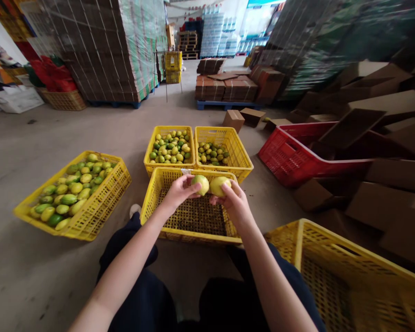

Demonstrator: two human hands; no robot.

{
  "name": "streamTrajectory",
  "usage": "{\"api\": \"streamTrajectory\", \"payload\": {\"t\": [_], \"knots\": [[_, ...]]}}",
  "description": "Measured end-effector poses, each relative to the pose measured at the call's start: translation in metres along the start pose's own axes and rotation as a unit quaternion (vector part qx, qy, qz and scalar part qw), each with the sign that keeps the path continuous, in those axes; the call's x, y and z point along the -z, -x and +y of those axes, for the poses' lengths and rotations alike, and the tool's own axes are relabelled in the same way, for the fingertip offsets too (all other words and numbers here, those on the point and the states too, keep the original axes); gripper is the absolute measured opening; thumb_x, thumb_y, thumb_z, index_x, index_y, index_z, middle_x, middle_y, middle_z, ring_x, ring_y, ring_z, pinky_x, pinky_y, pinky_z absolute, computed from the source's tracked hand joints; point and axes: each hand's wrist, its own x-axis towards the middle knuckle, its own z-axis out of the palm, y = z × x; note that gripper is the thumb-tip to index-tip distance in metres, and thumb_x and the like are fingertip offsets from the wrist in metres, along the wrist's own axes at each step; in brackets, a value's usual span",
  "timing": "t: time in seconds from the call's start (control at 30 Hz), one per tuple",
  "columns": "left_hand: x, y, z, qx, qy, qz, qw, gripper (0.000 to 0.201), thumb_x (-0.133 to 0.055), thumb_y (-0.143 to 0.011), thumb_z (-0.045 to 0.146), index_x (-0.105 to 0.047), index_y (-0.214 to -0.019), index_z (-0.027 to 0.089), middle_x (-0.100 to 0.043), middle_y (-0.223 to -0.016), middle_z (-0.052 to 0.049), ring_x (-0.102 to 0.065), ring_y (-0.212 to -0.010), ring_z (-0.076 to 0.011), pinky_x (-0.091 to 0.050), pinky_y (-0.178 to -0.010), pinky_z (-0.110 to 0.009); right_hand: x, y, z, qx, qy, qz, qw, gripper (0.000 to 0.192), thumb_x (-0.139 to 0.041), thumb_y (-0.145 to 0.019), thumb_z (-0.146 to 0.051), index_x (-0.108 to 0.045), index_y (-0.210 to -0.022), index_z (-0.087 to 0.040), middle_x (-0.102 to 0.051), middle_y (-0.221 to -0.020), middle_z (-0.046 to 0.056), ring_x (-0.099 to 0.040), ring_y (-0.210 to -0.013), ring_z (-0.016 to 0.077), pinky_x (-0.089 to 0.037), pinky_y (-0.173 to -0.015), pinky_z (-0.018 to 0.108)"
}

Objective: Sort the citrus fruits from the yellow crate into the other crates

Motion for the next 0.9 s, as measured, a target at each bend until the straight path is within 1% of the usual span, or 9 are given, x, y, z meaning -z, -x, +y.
{"api": "streamTrajectory", "payload": {"t": [0.17,0.27,0.33,0.43,0.57,0.67,0.77,0.83,0.9], "knots": [[-0.004,-0.002,0.001,0.152,0.121,0.03,0.981,0.045,-0.064,-0.085,0.051,-0.066,-0.09,0.007,-0.069,-0.068,-0.009,-0.063,-0.051,-0.0103,-0.053,-0.049,-0.017,0.002,-0.007,0.007,-0.095,-0.085,-0.048,0.991,0.046,-0.07,-0.072,-0.062,-0.065,-0.076,-0.017,-0.066,-0.057,0.004,-0.06,-0.046,0.014,-0.05,-0.043,0.024],[-0.007,-0.002,0.003,0.205,0.157,0.043,0.965,0.05,-0.048,-0.095,0.05,-0.066,-0.088,0.004,-0.068,-0.064,-0.01,-0.061,-0.046,-0.0092,-0.05,-0.044,-0.014,0.002,-0.009,0.007,-0.128,-0.117,-0.07,0.982,0.048,-0.066,-0.073,-0.066,-0.066,-0.075,-0.018,-0.066,-0.054,0.003,-0.058,-0.044,0.0138,-0.049,-0.041,0.023],[-0.007,-0.002,0.004,0.197,0.183,0.04,0.962,0.046,-0.047,-0.096,0.044,-0.066,-0.092,0.003,-0.07,-0.07,-0.012,-0.064,-0.051,-0.0101,-0.053,-0.049,-0.015,0.001,-0.008,0.005,-0.128,-0.137,-0.075,0.979,0.044,-0.065,-0.076,-0.062,-0.068,-0.078,-0.018,-0.069,-0.06,0.004,-0.061,-0.049,0.0146,-0.051,-0.046,0.024],[-0.007,0.0,0.005,0.143,0.229,0.026,0.962,0.026,-0.056,-0.091,0.025,-0.065,-0.102,0.004,-0.073,-0.084,-0.012,-0.069,-0.067,-0.0132,-0.058,-0.064,-0.02,-0.001,-0.005,-0.001,-0.123,-0.162,-0.077,0.976,0.032,-0.063,-0.081,-0.046,-0.071,-0.092,-0.018,-0.072,-0.072,0.005,-0.065,-0.061,0.0161,-0.055,-0.057,0.026],[-0.006,0.004,0.008,0.121,0.276,-0.024,0.953,0.031,-0.053,-0.08,0.014,-0.065,-0.108,0.004,-0.072,-0.096,-0.013,-0.069,-0.083,-0.018,-0.058,-0.076,-0.027,-0.002,-0.003,-0.004,-0.107,-0.22,-0.051,0.968,0.029,-0.058,-0.078,-0.032,-0.07,-0.099,-0.016,-0.072,-0.082,0.008,-0.065,-0.075,0.0177,-0.053,-0.059,0.026],[-0.008,0.007,0.008,0.129,0.286,-0.043,0.949,0.031,-0.054,-0.079,0.02,-0.066,-0.105,0.006,-0.07,-0.089,-0.01,-0.068,-0.076,-0.0174,-0.056,-0.069,-0.028,-0.003,-0.004,0.0,-0.099,-0.227,-0.013,0.969,0.024,-0.058,-0.079,-0.033,-0.069,-0.094,-0.017,-0.069,-0.079,0.007,-0.061,-0.07,0.0161,-0.049,-0.053,0.024],[-0.011,0.009,0.006,0.123,0.275,-0.02,0.953,0.019,-0.061,-0.079,0.023,-0.065,-0.093,0.012,-0.066,-0.08,-0.003,-0.064,-0.065,-0.0135,-0.054,-0.06,-0.025,-0.005,-0.005,0.004,-0.1,-0.2,0.007,0.975,0.02,-0.064,-0.08,-0.039,-0.066,-0.081,-0.02,-0.066,-0.071,0.003,-0.052,-0.052,0.0108,-0.04,-0.043,0.022],[-0.012,0.008,0.005,0.125,0.274,-0.003,0.954,0.011,-0.066,-0.078,0.024,-0.061,-0.081,0.014,-0.063,-0.076,-0.001,-0.063,-0.06,-0.0114,-0.052,-0.056,-0.023,-0.007,-0.005,0.006,-0.105,-0.178,0.001,0.978,0.027,-0.065,-0.079,-0.046,-0.062,-0.072,-0.02,-0.065,-0.067,0.001,-0.044,-0.044,0.0084,-0.036,-0.04,0.022],[-0.011,0.006,0.004,0.134,0.277,0.005,0.952,0.021,-0.066,-0.081,0.031,-0.056,-0.072,0.015,-0.061,-0.072,0.0,-0.06,-0.055,-0.0102,-0.047,-0.048,-0.02,-0.009,-0.006,0.007,-0.102,-0.158,0.003,0.982,0.032,-0.065,-0.079,-0.051,-0.06,-0.069,-0.021,-0.065,-0.067,0.001,-0.045,-0.044,0.0088,-0.037,-0.04,0.022]]}}
